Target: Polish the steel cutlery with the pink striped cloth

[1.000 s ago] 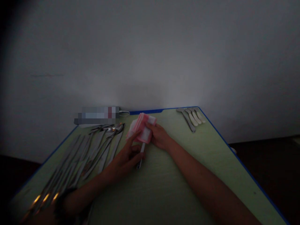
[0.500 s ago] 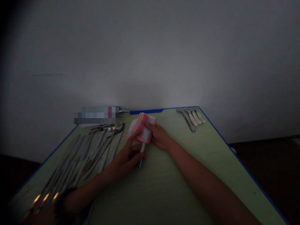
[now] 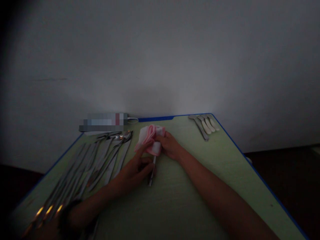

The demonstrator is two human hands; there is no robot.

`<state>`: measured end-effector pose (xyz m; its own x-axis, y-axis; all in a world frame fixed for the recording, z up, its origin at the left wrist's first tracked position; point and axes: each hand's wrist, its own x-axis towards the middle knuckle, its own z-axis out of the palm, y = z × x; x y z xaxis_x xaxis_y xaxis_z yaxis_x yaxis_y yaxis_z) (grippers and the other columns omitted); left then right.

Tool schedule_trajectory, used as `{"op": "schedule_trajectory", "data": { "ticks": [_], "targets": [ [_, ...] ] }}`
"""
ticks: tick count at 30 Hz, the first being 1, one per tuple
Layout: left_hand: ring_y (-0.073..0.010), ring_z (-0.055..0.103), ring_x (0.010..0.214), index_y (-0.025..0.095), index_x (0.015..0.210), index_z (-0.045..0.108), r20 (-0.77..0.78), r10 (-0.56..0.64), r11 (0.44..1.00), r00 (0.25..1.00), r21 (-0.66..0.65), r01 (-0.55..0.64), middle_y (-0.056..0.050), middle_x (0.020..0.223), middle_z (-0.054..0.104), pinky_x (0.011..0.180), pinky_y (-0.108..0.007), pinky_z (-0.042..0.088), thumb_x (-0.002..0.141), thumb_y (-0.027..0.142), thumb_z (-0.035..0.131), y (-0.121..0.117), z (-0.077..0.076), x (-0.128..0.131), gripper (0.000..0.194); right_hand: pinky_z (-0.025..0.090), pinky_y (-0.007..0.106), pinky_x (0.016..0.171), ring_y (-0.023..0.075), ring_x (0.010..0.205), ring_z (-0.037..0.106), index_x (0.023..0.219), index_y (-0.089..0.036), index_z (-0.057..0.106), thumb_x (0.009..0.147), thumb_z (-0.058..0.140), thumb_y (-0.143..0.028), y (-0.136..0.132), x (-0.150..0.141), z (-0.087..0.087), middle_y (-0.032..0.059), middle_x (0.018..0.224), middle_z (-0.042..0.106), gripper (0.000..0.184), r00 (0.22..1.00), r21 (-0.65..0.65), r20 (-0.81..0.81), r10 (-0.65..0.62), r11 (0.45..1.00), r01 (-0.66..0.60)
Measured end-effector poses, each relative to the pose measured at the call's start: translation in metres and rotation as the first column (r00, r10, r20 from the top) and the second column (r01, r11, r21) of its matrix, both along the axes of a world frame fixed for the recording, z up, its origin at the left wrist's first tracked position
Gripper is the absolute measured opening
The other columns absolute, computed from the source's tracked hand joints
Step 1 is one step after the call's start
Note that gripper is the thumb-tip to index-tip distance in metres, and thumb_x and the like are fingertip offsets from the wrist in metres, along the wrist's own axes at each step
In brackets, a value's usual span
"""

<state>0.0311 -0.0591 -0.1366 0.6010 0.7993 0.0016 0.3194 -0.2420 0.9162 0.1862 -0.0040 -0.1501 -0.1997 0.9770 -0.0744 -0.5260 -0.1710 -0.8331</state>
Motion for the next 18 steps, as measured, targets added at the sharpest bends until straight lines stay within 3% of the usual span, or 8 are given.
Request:
{"op": "schedule_trajectory", "data": {
  "ticks": [13,18],
  "targets": [
    [-0.0096,0.051,0.053,0.017,0.139,0.010,0.034,-0.005,1.000,0.999,-0.016,0.005,0.005,0.065,0.056,0.056,-0.023,0.041,0.085,0.018,0.045,-0.0004,0.0026,0.0013,0.064,0.046,0.028,0.068,0.0131,0.067,0.060,0.082,-0.017,0.063,0.062,0.074,-0.029,0.0001,-0.0014,-0.0007,-0.0012,0.071,0.066,0.026,1.000,0.050,-0.003,-0.025,0.998,0.025],
    [-0.0097,0.050,0.053,0.017,0.140,0.007,0.032,0.003,1.000,0.999,-0.022,-0.003,0.004,0.067,0.057,0.054,-0.022,0.039,0.085,0.021,0.045,-0.0002,0.0034,0.0012,0.067,0.047,0.028,0.069,0.0141,0.069,0.060,0.083,-0.018,0.061,0.068,0.069,-0.038,0.0030,-0.0021,-0.0014,0.0000,0.074,0.066,0.026,0.998,-0.002,-0.043,-0.039,0.999,0.039]
  ]
}}
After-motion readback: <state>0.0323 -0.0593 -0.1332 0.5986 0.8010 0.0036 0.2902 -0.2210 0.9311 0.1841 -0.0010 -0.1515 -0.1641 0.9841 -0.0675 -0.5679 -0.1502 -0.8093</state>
